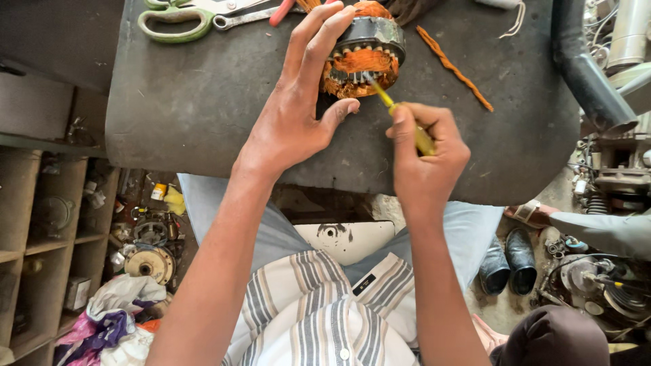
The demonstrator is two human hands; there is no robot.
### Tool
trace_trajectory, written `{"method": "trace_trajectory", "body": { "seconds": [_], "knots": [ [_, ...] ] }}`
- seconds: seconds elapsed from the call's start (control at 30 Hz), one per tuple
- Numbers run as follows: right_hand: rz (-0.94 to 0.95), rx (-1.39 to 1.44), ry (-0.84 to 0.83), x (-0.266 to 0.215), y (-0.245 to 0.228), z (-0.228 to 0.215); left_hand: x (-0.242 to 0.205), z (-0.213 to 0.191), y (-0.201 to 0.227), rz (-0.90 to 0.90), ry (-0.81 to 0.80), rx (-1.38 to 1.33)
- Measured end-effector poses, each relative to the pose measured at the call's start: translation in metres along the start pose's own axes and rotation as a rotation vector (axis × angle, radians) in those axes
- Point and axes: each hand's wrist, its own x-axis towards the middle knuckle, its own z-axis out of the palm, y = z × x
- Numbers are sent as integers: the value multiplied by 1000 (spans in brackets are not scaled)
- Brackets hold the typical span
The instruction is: The person winds orange copper wire around a motor stator core using a yellow-handled screwdriver to guide and pack the strands. They rotate the stator and adjust the wire placement throughout the process.
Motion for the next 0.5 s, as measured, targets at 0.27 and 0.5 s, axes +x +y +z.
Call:
{"method": "trace_trajectory", "body": {
  "seconds": [0.27,0.5],
  "knots": [
    [-67,-128,-49,-2,-7,7,1,0,1,13,10,-26],
    [125,171,-52,2,-1,-1,2,0,1,12,2,-13]
  ]
}}
